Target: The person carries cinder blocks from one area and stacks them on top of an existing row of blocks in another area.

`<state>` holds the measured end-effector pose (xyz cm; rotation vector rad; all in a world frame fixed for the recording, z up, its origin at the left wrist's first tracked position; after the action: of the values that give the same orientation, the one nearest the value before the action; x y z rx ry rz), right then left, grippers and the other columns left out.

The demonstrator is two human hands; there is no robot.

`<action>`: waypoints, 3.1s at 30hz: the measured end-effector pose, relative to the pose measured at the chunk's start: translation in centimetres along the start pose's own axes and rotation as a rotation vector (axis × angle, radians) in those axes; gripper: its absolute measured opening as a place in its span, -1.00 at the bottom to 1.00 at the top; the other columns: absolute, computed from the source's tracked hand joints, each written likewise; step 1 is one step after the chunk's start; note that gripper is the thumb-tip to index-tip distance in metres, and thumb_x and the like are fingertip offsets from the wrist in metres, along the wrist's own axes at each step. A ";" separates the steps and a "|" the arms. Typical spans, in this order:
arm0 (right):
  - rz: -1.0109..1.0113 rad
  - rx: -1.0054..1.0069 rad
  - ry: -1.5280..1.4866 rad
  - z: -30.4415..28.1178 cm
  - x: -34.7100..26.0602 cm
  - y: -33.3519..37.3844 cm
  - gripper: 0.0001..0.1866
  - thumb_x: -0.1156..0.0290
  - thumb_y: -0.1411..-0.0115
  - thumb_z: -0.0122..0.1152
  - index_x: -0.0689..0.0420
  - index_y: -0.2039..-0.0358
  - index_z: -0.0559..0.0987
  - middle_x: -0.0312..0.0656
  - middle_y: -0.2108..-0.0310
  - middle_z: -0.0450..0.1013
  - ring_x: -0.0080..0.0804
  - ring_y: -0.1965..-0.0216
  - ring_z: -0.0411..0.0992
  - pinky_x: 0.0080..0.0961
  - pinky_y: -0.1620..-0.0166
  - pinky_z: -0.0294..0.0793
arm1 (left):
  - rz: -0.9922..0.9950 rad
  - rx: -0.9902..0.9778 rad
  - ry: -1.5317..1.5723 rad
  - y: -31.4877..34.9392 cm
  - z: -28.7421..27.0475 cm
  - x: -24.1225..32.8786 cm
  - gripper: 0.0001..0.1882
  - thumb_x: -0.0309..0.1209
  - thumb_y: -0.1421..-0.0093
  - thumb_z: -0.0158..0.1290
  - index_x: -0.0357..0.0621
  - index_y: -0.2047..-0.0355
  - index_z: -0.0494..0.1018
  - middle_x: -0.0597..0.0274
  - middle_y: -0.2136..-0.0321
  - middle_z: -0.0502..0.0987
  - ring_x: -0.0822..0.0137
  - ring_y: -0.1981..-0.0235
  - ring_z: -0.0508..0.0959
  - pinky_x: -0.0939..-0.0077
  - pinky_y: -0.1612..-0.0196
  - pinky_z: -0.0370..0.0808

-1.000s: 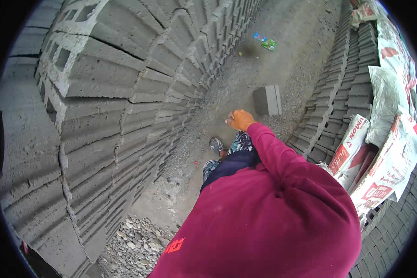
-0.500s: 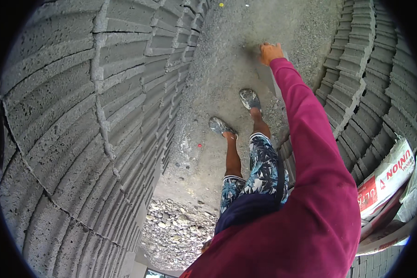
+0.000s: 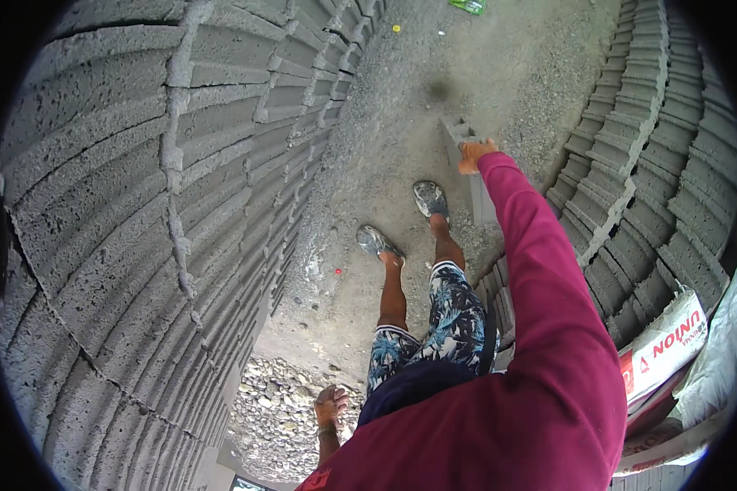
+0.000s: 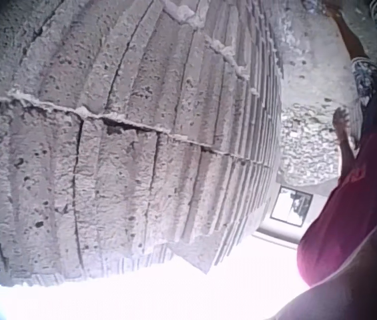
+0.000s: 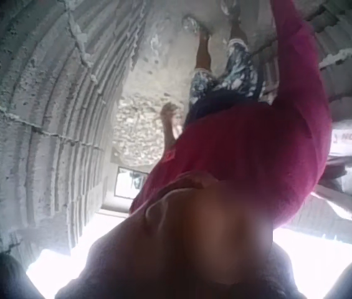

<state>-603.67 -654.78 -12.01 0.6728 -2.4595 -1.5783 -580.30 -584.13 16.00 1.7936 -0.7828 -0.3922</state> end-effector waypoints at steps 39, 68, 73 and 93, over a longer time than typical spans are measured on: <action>-0.137 1.618 0.007 -10.4 -29.0 92.4 -0.24 0.03 0.13 0.10 0.39 0.01 0.40 0.00 0.01 0.37 -0.15 0.15 0.25 -0.33 -0.09 0.04 | 1.064 -1.386 0.431 48.3 23.6 27.2 -0.35 0.03 -0.27 -0.29 -0.30 -0.12 0.17 0.05 -0.10 0.25 0.31 -0.10 0.28 0.41 -0.18 0.16; -1.822 1.622 -0.140 -23.2 -39.5 88.9 0.28 -0.36 0.51 0.35 0.31 -0.12 0.18 0.00 0.06 0.32 -0.20 0.01 0.28 -0.31 -0.02 0.20 | 1.479 -1.088 1.328 50.4 0.7 39.6 -0.52 -0.07 -0.22 -0.12 -0.18 0.03 0.34 0.16 0.16 0.47 0.29 0.21 0.50 0.42 0.11 0.44; -1.597 0.837 -0.530 -22.2 -40.2 76.4 0.16 -0.15 0.38 0.46 0.37 -0.10 0.18 0.11 -0.07 0.21 -0.07 -0.01 0.28 -0.25 -0.05 0.26 | 1.488 -1.126 1.275 48.3 1.0 40.4 -0.53 -0.07 -0.24 -0.15 -0.19 0.03 0.33 0.15 0.18 0.48 0.28 0.24 0.51 0.41 0.12 0.46; -1.964 1.224 -0.593 -31.0 -50.5 74.7 -0.07 0.10 0.12 0.40 0.41 -0.12 0.19 0.09 0.15 0.39 -0.12 0.14 0.40 -0.36 0.11 0.40 | 2.080 1.537 0.520 57.8 -3.8 37.8 -0.44 -0.23 -0.26 -0.35 -0.50 -0.11 0.09 -0.26 -0.15 0.07 -0.19 -0.22 -0.03 -0.04 -0.21 -0.08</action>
<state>-569.61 -632.16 74.12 3.8576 -2.4633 0.5627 -568.85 -618.31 75.02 0.9207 -2.1816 2.3640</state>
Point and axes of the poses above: each hand's wrist, its own y-axis away from the middle knuckle, its own z-axis out of the palm, x = y × z, the point moved 7 cm from there along -y, towards the middle knuckle
